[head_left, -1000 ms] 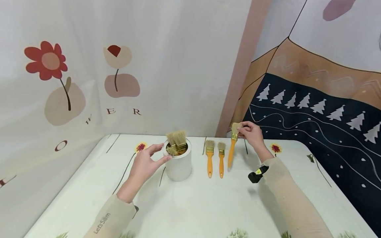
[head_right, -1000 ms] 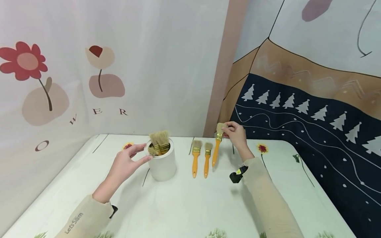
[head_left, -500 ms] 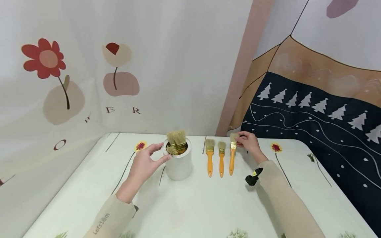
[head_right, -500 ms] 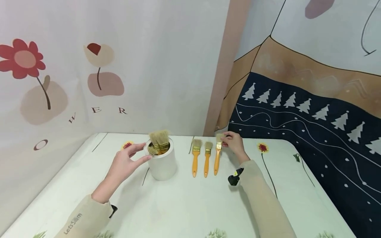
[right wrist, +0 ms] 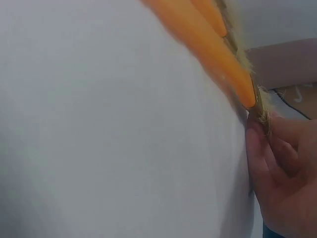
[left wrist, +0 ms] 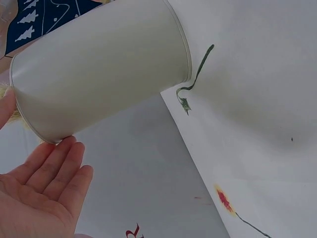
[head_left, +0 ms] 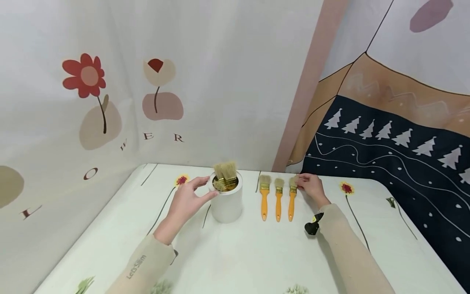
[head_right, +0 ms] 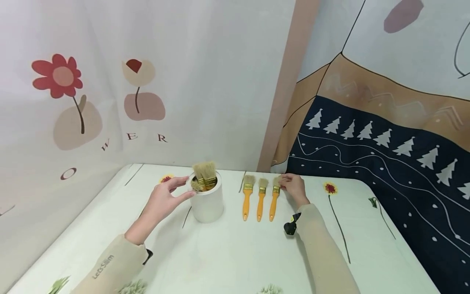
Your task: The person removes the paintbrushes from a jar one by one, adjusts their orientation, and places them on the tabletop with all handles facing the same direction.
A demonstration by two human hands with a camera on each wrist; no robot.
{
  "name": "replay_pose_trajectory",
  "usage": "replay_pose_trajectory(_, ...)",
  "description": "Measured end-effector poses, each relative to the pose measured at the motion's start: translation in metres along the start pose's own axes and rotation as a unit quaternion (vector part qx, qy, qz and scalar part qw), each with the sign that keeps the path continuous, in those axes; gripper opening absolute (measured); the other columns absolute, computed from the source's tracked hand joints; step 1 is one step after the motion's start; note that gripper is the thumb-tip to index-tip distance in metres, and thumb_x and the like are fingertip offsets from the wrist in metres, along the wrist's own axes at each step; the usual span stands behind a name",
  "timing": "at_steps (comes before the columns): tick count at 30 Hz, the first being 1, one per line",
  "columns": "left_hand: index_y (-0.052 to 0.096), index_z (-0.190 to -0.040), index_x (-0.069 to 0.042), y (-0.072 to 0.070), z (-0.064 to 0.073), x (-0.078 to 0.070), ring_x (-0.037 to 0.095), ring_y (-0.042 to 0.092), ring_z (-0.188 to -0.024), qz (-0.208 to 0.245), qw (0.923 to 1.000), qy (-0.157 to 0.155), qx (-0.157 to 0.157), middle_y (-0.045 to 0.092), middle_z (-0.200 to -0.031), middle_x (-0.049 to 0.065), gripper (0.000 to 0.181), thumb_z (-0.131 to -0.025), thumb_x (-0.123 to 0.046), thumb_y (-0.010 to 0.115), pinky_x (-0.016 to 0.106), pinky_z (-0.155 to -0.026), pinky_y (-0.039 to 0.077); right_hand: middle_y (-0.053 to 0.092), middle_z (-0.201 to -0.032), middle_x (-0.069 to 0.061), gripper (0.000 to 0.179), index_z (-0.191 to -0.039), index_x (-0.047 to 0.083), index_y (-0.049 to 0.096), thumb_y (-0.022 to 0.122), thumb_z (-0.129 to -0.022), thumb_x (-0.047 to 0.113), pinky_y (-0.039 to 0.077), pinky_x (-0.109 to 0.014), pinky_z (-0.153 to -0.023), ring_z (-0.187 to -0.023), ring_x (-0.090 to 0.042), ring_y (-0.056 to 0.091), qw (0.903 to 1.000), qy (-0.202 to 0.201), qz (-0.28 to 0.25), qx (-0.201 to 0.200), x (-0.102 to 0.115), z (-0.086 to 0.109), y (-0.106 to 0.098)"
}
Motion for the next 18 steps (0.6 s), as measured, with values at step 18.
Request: replay_pose_trajectory(18, 0.059, -0.138, -0.012, 0.0015, 0.0006, 0.0003, 0.035, 0.059, -0.128, -0.006, 1.0000, -0.002, -0.003, 0.066, -0.134, 0.012, 0.063, -0.085, -0.041, 0.077, 0.055, -0.104, 0.048, 0.056, -0.140, -0.025, 0.039, -0.138, -0.001, 0.054, 0.055, -0.102, 0.012, 0.056, -0.034, -0.098, -0.119, -0.029, 0.063, 0.9995, 0.016, -0.025, 0.015, -0.0006, 0.0102, -0.0013)
Point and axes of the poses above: each hand's wrist, its own z-axis away from the middle knuckle, its own y-axis out of the palm, x = y × z, the point moved 8 cm from there along -z, towards the middle knuckle
